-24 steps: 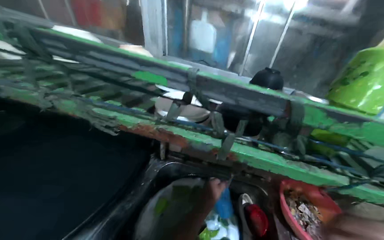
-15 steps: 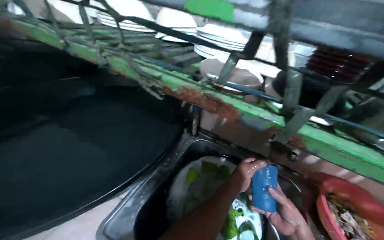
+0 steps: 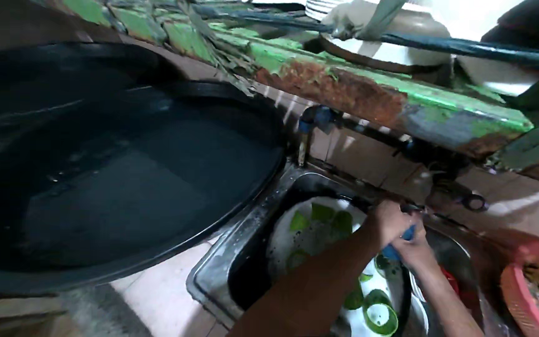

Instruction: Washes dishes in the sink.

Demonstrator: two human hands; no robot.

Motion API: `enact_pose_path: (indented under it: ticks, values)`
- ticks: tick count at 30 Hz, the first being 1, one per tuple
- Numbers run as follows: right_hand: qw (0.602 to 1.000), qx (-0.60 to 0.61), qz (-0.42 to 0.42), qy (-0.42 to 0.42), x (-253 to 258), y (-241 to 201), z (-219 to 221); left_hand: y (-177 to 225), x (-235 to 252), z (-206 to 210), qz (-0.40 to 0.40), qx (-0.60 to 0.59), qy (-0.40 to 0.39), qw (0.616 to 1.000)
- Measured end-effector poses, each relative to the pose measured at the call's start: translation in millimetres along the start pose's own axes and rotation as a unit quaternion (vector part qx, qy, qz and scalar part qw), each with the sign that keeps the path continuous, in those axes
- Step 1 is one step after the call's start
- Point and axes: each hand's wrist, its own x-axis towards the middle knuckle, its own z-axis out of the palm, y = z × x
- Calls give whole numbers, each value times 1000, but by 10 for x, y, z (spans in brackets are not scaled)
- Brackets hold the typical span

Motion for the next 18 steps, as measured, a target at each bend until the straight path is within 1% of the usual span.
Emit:
enact_pose_path:
  ticks: [1,2,3,4,5,6,7,8,9,10,11,12,13,14,15,16,17,18]
  values:
    - [998,-50,-22,19,3,24,18,31,-33,6,3,25,2,1000]
    - [1000,-11,-20,9,-23,36,-10,99,-84,-48,-8,4,-6,1000]
    - [994,104,0,-32,-68,46,-70,150,-120,-126,-20,-54,-18,998]
    - [960,262,32,-91,-105,80,-136,146,-139,-178,-22,-137,-28,990]
    - [908,388,71,-139,-134,102,-177,108,-142,-190,-23,-214,-39,976]
    - [891,421,92,-142,-150,81,-172,77,-135,-173,-23,-239,-38,970]
    - [928,347,82,-110,-147,35,-138,61,-120,-146,-20,-206,-34,978]
    - [976,203,53,-54,-128,-13,-77,59,-106,-102,-16,-126,-20,992]
    - [999,48,14,-5,-88,-24,-11,60,-83,-57,-12,-43,-9,999]
    - [999,-40,-27,18,-52,13,23,60,-78,-29,-4,4,-1,1000]
    - [999,-31,-39,11,-50,38,20,88,-101,-48,-7,8,2,1000]
    - [998,59,-21,-26,-77,41,-18,134,-139,-115,-17,-30,-3,999]
    - [976,204,13,-79,-116,59,-74,151,-174,-189,-21,-97,-13,995]
    - [933,331,48,-132,-139,86,-128,133,-201,-233,-14,-168,-24,985]
    - [918,365,64,-141,-147,89,-141,112,-212,-239,-4,-207,-29,978]
    - [948,296,50,-109,-132,79,-116,94,-203,-214,0,-184,-29,983]
    - [986,156,16,-47,-112,56,-54,88,-194,-172,-3,-109,-21,994]
    - [999,27,-25,4,-87,38,6,77,-181,-112,2,-33,-8,999]
